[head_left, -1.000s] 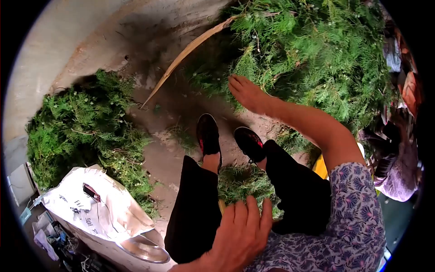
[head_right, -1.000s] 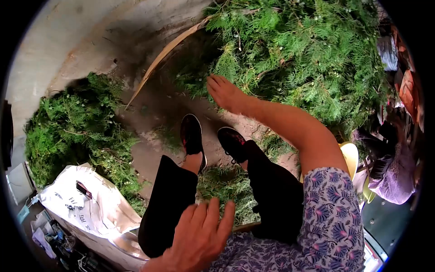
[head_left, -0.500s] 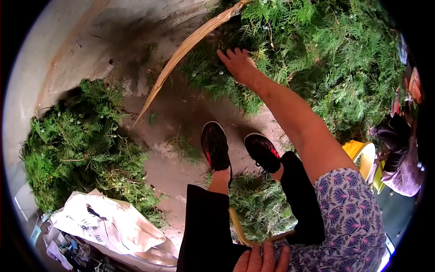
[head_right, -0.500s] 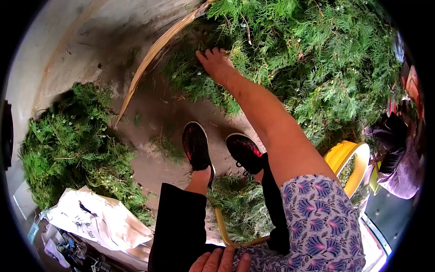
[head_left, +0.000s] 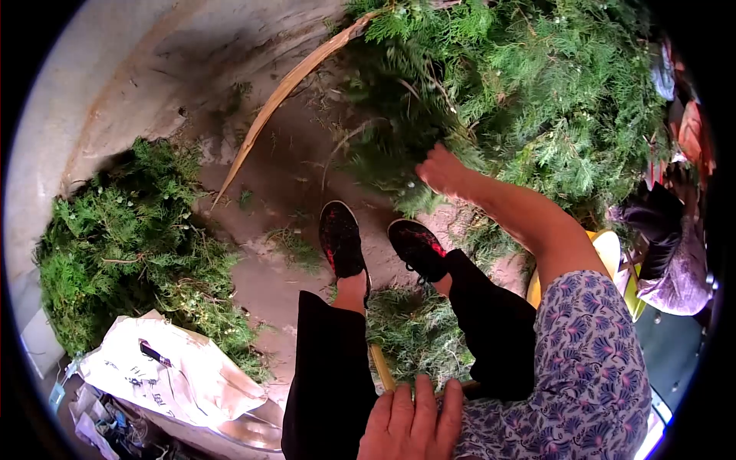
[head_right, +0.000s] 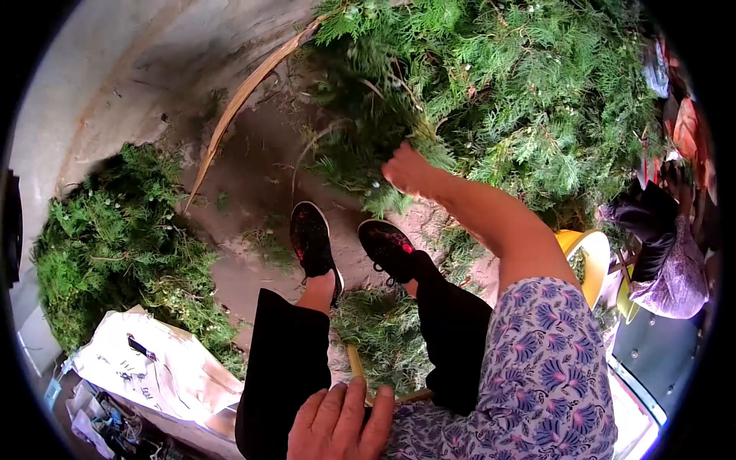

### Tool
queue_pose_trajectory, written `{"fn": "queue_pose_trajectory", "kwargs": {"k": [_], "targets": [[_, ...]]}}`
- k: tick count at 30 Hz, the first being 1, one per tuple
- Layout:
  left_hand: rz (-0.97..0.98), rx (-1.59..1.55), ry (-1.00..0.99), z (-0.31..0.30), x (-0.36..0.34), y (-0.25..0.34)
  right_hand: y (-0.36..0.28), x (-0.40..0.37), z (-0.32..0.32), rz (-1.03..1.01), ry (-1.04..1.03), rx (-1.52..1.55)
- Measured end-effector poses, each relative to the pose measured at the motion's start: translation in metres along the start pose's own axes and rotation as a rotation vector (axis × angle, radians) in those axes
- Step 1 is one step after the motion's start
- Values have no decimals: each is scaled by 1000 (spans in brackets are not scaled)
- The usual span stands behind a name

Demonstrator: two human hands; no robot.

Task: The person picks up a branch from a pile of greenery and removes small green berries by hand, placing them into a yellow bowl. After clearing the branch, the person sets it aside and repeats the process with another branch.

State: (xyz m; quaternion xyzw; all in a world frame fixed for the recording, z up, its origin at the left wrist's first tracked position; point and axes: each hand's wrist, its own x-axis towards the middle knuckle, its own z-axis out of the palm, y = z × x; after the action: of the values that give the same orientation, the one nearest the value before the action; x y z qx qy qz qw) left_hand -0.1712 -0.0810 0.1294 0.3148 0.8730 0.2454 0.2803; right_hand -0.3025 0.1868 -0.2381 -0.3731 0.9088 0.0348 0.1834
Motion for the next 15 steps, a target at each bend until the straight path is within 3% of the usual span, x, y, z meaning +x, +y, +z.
{"fn": "queue_pose_trajectory", "kwargs": {"k": [4,6,10,15], "targets": [[67,101,26,-2,3,5,-18,-43,-12,-4,-134,81],[53,109,63,2,3,9,-27,-65,-14,94,-204,158],[60,173,92,1,0,13,-46,-112,-17,151,-154,212],[86,199,120,2,-1,11,-56,-177,-8,219,-266,300]]}}
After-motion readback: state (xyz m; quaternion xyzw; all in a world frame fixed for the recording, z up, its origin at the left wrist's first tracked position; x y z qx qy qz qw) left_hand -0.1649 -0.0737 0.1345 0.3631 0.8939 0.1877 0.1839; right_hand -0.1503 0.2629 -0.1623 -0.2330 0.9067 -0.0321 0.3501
